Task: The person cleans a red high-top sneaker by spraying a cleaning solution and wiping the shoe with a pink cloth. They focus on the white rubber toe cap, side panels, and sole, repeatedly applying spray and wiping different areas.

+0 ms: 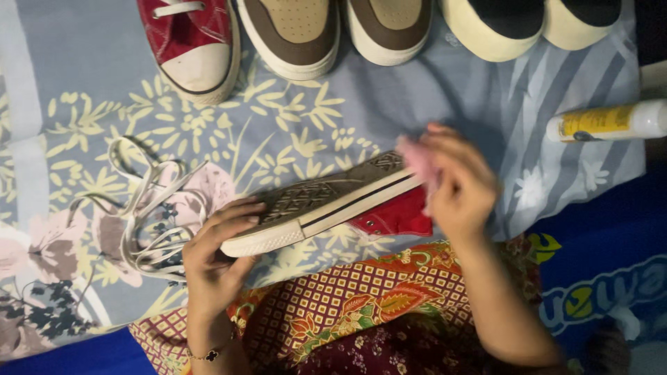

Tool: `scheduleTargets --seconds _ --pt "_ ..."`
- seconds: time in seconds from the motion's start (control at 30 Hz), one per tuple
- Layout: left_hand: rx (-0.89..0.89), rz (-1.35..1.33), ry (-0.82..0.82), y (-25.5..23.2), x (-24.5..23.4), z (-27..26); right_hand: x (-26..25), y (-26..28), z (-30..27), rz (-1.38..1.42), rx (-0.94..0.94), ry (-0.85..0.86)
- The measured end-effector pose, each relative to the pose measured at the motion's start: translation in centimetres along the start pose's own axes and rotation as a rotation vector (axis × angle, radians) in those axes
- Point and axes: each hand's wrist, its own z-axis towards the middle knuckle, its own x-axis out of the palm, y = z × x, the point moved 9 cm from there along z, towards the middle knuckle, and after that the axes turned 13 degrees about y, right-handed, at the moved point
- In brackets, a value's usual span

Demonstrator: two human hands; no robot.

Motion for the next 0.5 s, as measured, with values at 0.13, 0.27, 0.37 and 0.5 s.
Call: scheduleTargets --seconds 0.13,0.27,0.37,0.5 --pt "-0.007 0.007 -0.025 0.4 -0.2 0.4 1.9 1.9 0.8 0.325 -0.036 0.015" --pt "0.004 0.046 -0.019 0.3 0.1 -0.2 6.4 11.3 -1.3 0.522 -0.268 0.136" --pt "-0.050 0.042 -0.076 0.5 -0.1 0.1 8.0 14.9 -1.2 0.363 -0.439 0.217" --pt "0.008 0.022 -0.023 -0.2 0.1 0.3 5.7 11.0 0.5 0.445 -0.408 0.182"
